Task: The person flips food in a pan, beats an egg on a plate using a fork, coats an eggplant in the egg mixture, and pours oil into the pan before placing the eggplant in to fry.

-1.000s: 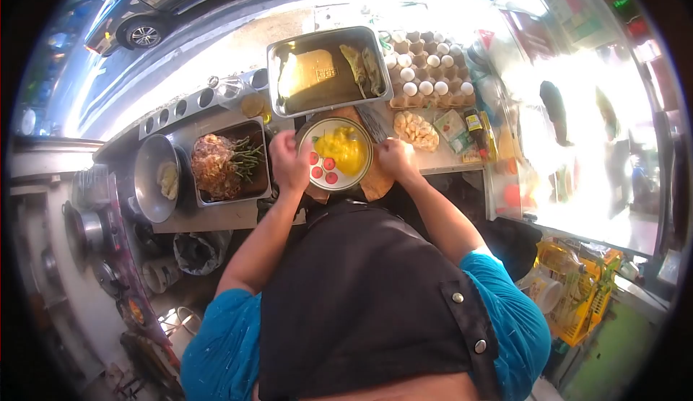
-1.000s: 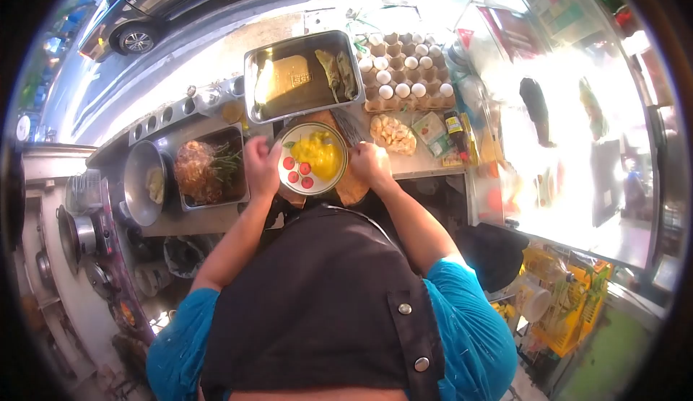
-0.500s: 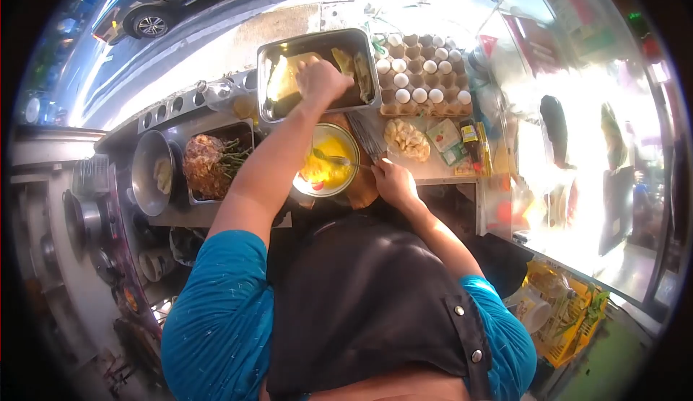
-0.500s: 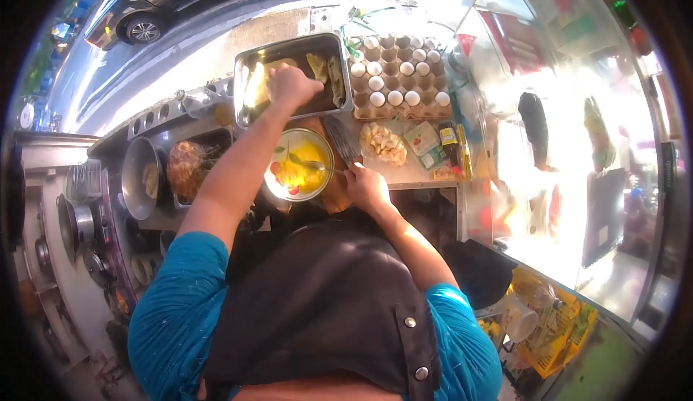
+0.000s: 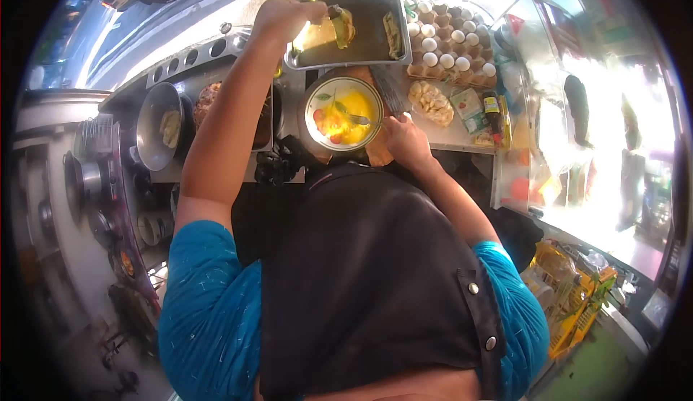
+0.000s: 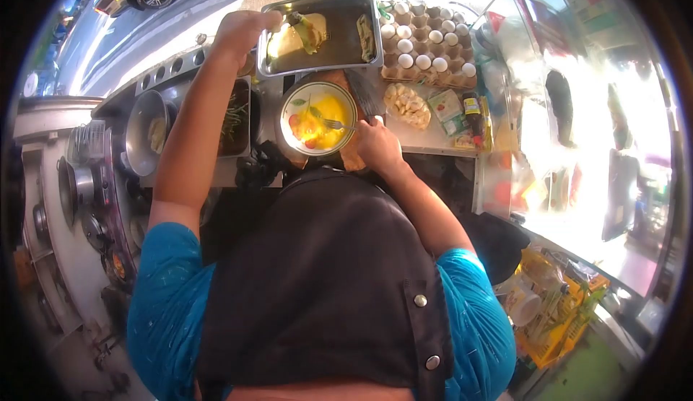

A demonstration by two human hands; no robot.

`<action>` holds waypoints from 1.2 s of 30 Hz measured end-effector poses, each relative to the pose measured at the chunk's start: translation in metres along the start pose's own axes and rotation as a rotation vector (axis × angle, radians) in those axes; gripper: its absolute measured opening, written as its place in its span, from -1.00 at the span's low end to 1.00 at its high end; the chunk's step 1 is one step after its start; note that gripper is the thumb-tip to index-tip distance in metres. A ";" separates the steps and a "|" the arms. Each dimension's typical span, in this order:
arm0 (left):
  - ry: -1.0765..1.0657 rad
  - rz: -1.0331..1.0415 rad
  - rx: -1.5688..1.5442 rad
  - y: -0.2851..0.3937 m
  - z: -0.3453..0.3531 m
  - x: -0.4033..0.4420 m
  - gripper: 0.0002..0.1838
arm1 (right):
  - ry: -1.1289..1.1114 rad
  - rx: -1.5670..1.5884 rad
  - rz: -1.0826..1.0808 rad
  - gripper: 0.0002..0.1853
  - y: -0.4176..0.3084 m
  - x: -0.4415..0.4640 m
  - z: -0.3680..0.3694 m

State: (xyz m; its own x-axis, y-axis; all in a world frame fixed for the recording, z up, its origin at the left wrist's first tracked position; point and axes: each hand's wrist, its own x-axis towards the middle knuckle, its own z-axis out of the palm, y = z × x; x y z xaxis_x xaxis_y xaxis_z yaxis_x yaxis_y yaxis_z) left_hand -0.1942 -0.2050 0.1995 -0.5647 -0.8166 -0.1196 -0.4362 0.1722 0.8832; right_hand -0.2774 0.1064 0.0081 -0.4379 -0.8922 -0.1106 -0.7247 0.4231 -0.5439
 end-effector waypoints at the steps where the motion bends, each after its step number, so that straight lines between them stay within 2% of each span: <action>1: -0.002 0.000 0.000 -0.005 -0.007 -0.009 -0.67 | 0.000 0.000 0.002 -0.73 -0.003 -0.001 0.000; 3: -0.099 -0.032 -0.009 -0.013 -0.018 -0.029 -0.71 | -0.009 -0.059 0.050 -0.75 -0.009 -0.002 -0.005; 5: -0.093 -0.049 0.042 -0.032 -0.021 -0.040 -0.75 | 0.002 -0.080 0.036 -0.77 -0.009 -0.003 -0.004; 7: -0.153 -0.015 0.150 -0.039 -0.024 -0.056 -0.77 | -0.040 -0.118 0.073 -0.74 -0.014 -0.004 -0.008; 9: -0.193 -0.052 0.118 -0.044 -0.022 -0.074 -0.76 | -0.048 -0.117 0.095 -0.71 -0.022 -0.004 -0.014; 11: -0.093 0.033 0.101 -0.059 -0.012 -0.086 -0.73 | -0.055 -0.114 0.123 -0.69 -0.025 -0.006 -0.017; 13: -0.123 0.047 0.080 -0.087 -0.004 -0.088 -0.72 | -0.028 -0.096 0.141 -0.63 -0.026 -0.005 -0.020; 15: 0.012 0.361 0.139 -0.107 0.006 -0.097 -0.68 | -0.013 -0.081 0.182 -0.64 -0.030 -0.004 -0.024; 16: -0.062 0.208 0.047 -0.098 0.006 -0.110 -0.74 | 0.000 -0.061 0.217 -0.64 -0.031 -0.004 -0.026; 17: -0.066 0.208 0.043 -0.108 0.009 -0.116 -0.74 | 0.000 -0.064 0.221 -0.64 -0.030 -0.005 -0.025; 19: 0.044 0.415 0.260 -0.137 0.020 -0.127 -0.81 | 0.097 0.024 0.234 -0.65 -0.026 -0.006 -0.019; 21: 0.022 0.336 0.245 -0.159 0.028 -0.139 -0.87 | 0.131 0.031 0.221 -0.66 -0.022 -0.005 -0.012; 23: 0.085 0.458 0.295 -0.191 0.038 -0.147 -0.89 | 0.160 0.040 0.208 -0.66 -0.023 -0.006 -0.009; 26: 0.090 0.436 0.329 -0.229 0.047 -0.157 -0.89 | 0.108 0.054 0.241 -0.64 -0.033 -0.005 -0.005; 29: 0.088 0.413 0.369 -0.252 0.051 -0.166 -0.88 | 0.106 0.077 0.114 -0.60 -0.038 -0.007 0.008; 31: 0.096 0.338 0.365 -0.256 0.052 -0.171 -0.87 | 0.044 0.038 0.000 -0.56 -0.031 -0.006 0.026; 36: 0.109 0.299 0.435 -0.258 0.051 -0.177 -0.88 | -0.013 -0.011 0.021 -0.48 -0.029 -0.009 0.045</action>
State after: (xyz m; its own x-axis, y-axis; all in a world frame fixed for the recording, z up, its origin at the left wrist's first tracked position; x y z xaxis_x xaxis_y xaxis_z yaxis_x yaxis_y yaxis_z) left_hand -0.0174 -0.0770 -0.0304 -0.6429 -0.7453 0.1768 -0.5303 0.5997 0.5993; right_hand -0.2285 0.0954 -0.0122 -0.4464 -0.8849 -0.1332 -0.7211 0.4438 -0.5320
